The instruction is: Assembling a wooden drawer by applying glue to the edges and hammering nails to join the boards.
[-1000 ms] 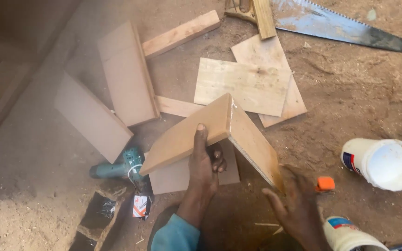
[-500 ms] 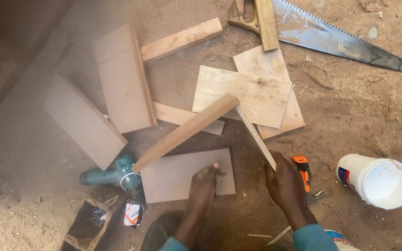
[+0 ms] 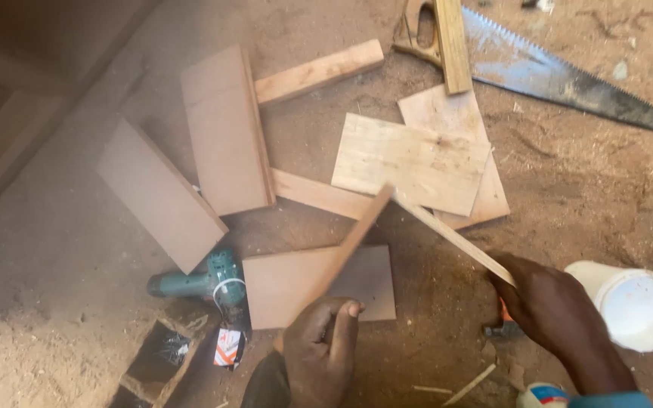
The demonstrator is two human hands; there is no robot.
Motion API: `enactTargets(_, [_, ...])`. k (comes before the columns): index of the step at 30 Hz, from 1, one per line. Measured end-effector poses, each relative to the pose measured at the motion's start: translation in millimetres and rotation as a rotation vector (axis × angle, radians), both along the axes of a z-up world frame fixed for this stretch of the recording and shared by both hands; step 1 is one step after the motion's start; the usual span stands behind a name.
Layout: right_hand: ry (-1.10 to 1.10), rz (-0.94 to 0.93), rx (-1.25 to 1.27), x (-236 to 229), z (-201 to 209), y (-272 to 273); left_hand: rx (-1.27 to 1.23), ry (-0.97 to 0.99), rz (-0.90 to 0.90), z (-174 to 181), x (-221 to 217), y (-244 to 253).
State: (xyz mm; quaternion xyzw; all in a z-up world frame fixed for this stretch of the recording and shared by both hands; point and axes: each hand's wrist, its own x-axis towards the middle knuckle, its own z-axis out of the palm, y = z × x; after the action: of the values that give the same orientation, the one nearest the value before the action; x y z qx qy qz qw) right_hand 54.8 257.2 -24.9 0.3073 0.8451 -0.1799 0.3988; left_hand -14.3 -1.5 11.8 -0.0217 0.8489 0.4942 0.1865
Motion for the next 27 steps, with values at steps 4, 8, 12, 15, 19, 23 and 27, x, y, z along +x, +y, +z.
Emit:
enactTargets(4, [-0.087, 0.299, 0.135, 29.2, -24.6, 32.4, -0.164, -0.026, -0.014, -9.1, -45.7, -4.0])
enactTargets(8, [-0.117, 0.304, 0.094, 27.4, -38.2, 41.1, -0.351, -0.107, -0.146, -67.1, -84.2, -2.8])
enactTargets(12, [0.170, 0.103, 0.064, 12.8, -28.9, 24.6, -0.558, 0.057, -0.537, -141.4, -108.7, 3.3])
enactTargets(15, [0.401, -0.120, 0.042, 5.2, -11.8, -0.4, -0.621, 0.076, -0.620, -145.9, -117.8, 13.5])
enactTargets(19, [0.712, -0.407, 0.037, 19.9, -0.4, -27.9, -0.587, 0.249, -0.611, -160.2, -117.9, 8.5])
enactTargets(23, [0.717, -0.703, -0.074, 32.9, 16.9, -51.8, -0.789, 0.068, -0.743, -120.4, -126.7, 18.9])
enactTargets(27, [0.790, -0.889, -0.244, 45.3, 21.4, -61.7, -0.439, 0.266, -0.470, -59.3, -135.2, 19.7])
